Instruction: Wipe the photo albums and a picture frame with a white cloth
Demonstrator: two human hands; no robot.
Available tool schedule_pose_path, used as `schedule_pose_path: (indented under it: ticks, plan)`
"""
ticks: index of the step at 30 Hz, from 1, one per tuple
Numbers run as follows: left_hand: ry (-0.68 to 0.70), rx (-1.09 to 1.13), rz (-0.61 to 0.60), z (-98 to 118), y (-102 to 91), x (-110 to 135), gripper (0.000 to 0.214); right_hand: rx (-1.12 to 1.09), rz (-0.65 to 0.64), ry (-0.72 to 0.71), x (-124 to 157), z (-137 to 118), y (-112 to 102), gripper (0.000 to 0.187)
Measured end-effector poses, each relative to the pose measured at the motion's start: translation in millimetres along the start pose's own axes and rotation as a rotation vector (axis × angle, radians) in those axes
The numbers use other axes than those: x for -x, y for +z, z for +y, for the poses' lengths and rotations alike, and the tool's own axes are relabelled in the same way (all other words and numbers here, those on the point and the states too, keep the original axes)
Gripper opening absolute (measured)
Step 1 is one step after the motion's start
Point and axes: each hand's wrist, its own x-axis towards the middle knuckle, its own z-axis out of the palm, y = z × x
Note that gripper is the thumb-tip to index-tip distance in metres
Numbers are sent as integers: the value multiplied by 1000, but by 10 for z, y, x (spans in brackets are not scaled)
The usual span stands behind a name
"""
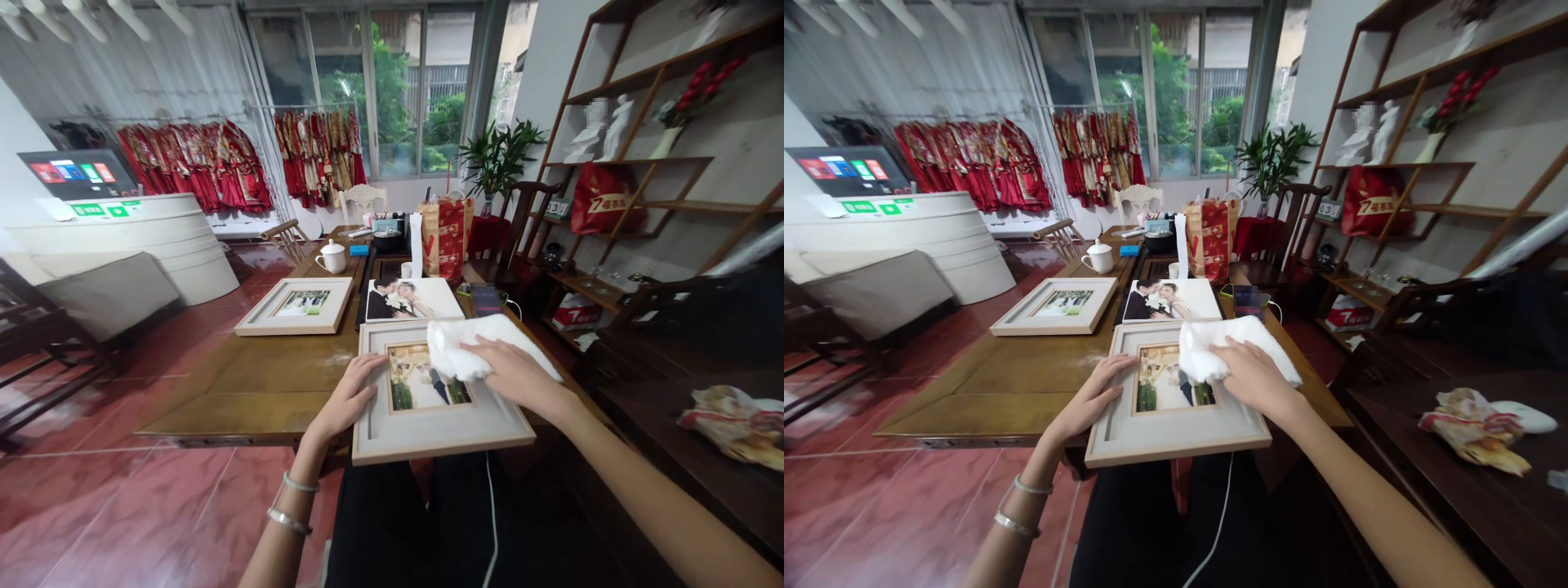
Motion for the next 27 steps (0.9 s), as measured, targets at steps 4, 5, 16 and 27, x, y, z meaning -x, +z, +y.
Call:
schedule_pose_path:
  ticks: [4,5,16,27]
  plan:
    - [55,-19,-7,26,-16,-27,37,-56,93,-78,-532,-143,90,58]
    - [57,-19,-6,31,-19,-31,37,-69,88,-126,-640,-219,110,56]
    - [2,-21,29,-23,12,-8,43,-85,-4,-417,-955,-764,333,57]
    - [38,-14,5,35,-9,-16,37,118,21,4,-559,85,68,58]
